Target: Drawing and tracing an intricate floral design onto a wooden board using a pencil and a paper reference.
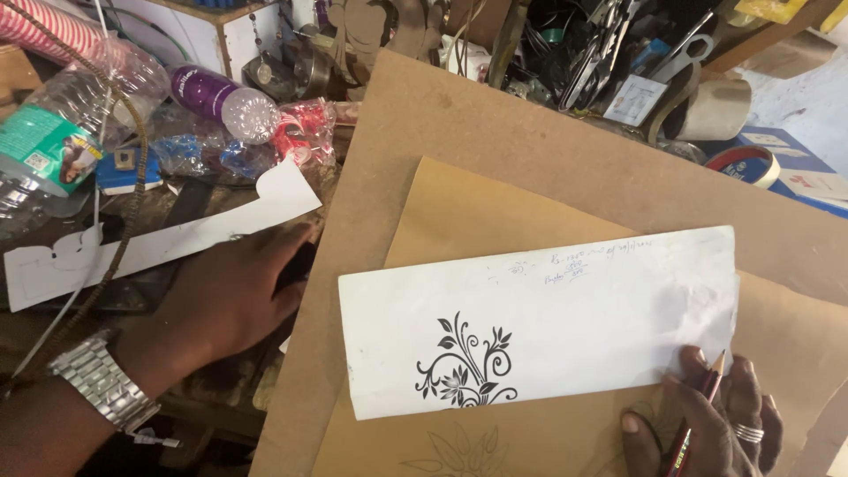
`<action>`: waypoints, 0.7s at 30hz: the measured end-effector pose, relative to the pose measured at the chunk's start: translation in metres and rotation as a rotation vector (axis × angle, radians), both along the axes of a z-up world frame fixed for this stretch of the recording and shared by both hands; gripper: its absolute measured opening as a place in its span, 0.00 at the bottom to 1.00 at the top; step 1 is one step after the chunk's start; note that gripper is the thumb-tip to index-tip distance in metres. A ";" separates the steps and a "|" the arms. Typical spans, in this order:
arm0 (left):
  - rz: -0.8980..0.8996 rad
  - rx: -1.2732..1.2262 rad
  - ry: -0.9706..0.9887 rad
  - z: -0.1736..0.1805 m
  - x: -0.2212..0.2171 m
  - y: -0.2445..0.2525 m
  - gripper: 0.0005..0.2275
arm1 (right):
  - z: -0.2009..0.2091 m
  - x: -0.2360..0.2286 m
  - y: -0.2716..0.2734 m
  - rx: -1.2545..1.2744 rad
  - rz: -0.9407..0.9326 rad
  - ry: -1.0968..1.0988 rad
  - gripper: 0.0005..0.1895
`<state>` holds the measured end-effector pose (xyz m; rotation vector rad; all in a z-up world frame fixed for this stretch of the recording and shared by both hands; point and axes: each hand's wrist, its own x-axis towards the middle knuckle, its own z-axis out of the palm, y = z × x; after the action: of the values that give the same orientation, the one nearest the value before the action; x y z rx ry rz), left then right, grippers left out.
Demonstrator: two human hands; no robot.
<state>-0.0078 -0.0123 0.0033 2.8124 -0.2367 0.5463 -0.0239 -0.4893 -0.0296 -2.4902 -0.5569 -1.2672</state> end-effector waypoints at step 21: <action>-0.339 0.327 -0.053 -0.012 -0.014 -0.001 0.31 | 0.000 -0.001 -0.001 -0.010 -0.007 0.000 0.23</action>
<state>-0.0220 -0.0136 -0.0090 2.9663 -0.8673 0.5434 -0.0250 -0.4901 -0.0292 -2.5028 -0.5558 -1.2702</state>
